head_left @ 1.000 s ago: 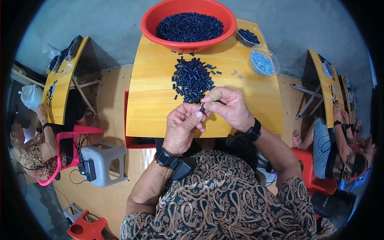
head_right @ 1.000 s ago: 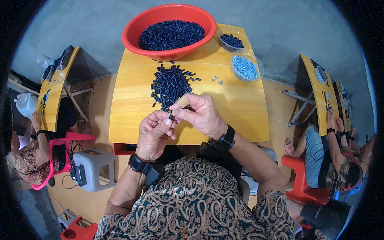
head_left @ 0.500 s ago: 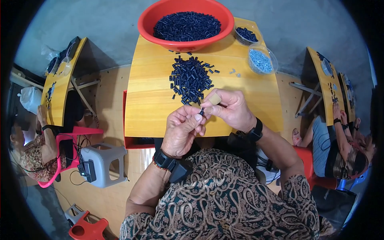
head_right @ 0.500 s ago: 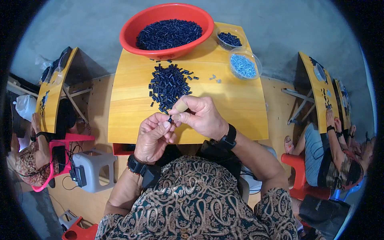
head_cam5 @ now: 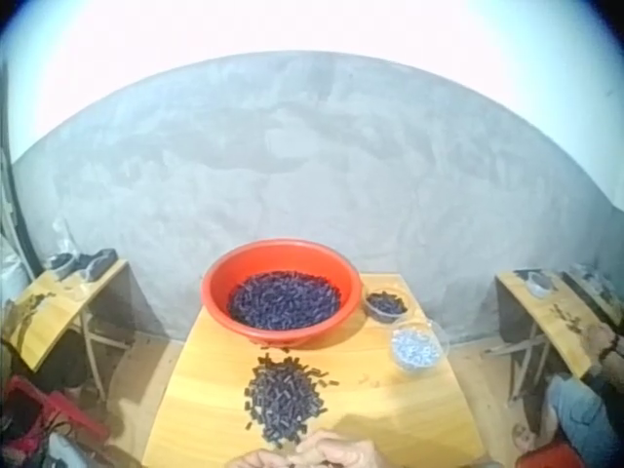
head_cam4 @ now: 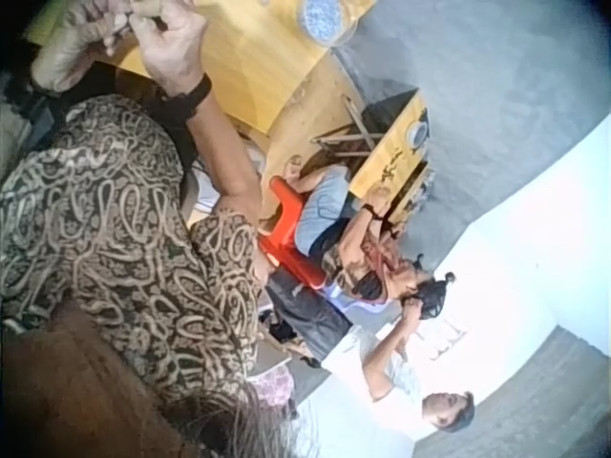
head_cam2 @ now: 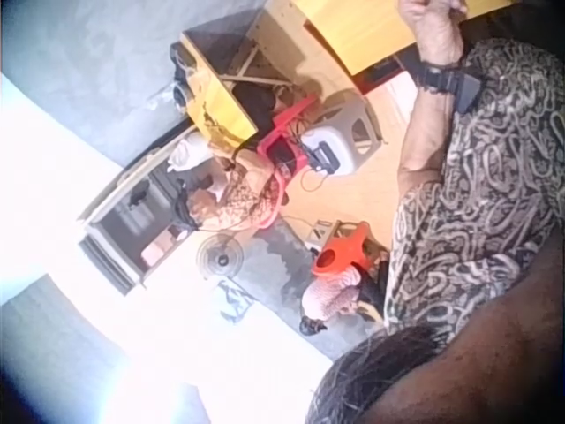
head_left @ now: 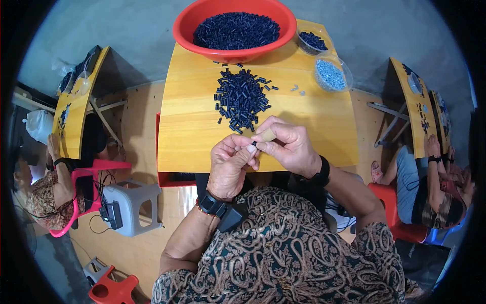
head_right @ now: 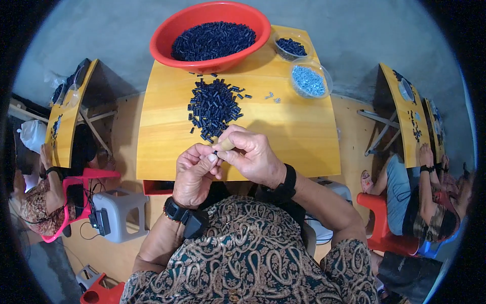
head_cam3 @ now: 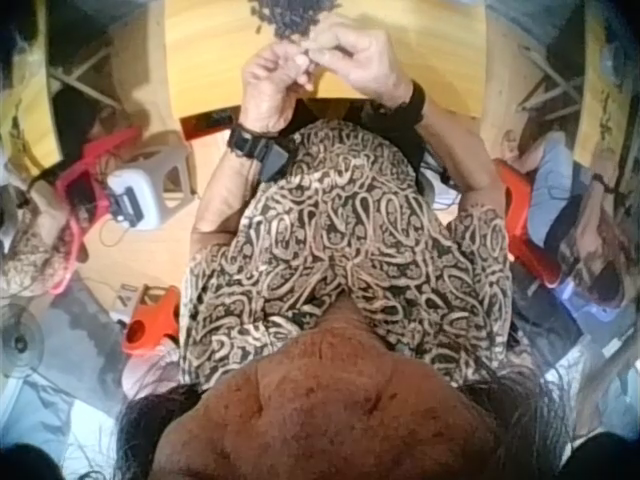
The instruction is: Manually assembling small black plastic components onto a beige rectangular part in a factory setting.
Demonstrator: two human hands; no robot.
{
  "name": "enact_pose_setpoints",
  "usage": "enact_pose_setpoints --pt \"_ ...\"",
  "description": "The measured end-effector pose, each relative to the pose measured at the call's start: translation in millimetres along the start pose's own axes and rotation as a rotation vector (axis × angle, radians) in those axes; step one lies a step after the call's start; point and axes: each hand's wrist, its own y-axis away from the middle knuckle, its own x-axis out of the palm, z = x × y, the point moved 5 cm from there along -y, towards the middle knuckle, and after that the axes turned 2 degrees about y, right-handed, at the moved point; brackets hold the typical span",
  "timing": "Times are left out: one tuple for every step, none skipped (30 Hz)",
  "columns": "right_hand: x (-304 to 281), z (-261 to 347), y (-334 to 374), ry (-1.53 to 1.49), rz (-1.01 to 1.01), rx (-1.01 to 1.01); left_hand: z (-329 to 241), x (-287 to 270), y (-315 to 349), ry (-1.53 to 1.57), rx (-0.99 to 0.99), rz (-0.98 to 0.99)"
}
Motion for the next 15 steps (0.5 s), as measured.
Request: enact_pose_setpoints --pt "1 -3 2 -0.04 -0.027 0.028 0 0 0 -0.001 0.0 -0.003" --pt "0 -6 3 -0.077 -0.057 0.056 1 -1 -1 0.007 -0.017 -0.017" --pt "-2 -10 4 -0.077 -0.06 0.056 2 -2 -2 0.015 -0.034 -0.032" --pt "-2 -15 4 -0.081 -0.022 0.042 2 -3 -3 0.013 -0.036 -0.03" --pt "-1 -16 4 -0.087 0.015 0.027 3 -5 -3 0.013 -0.067 -0.042" --pt "0 -15 3 -0.088 0.013 0.026 3 -6 -3 0.013 -0.097 -0.055" --pt "0 -20 3 -0.222 -0.009 0.14 1 -6 -4 0.01 -0.098 -0.054" --pt "1 -24 4 -0.354 -0.029 0.255 1 -6 -5 0.014 -0.103 -0.064" --pt "0 -23 4 -0.354 -0.029 0.255 1 -7 -7 0.018 -0.107 -0.074" --pt "0 -19 4 -0.278 -0.019 0.216 1 -7 -7 0.019 -0.107 -0.074" --pt "-1 -16 3 -0.203 -0.008 0.177 2 -7 -7 0.038 -0.118 -0.076" --pt "-2 -13 2 -0.202 -0.009 0.177 3 -8 -8 0.058 -0.13 -0.078" --pt "-2 -7 0 -0.018 0.022 0.134 4 -8 -9 0.058 -0.13 -0.077" --pt "-1 -2 -2 0.166 0.051 0.091 6 -10 -10 0.065 -0.126 -0.098" --pt "0 0 -3 0.166 0.05 0.091 7 -12 -11 0.073 -0.121 -0.119"
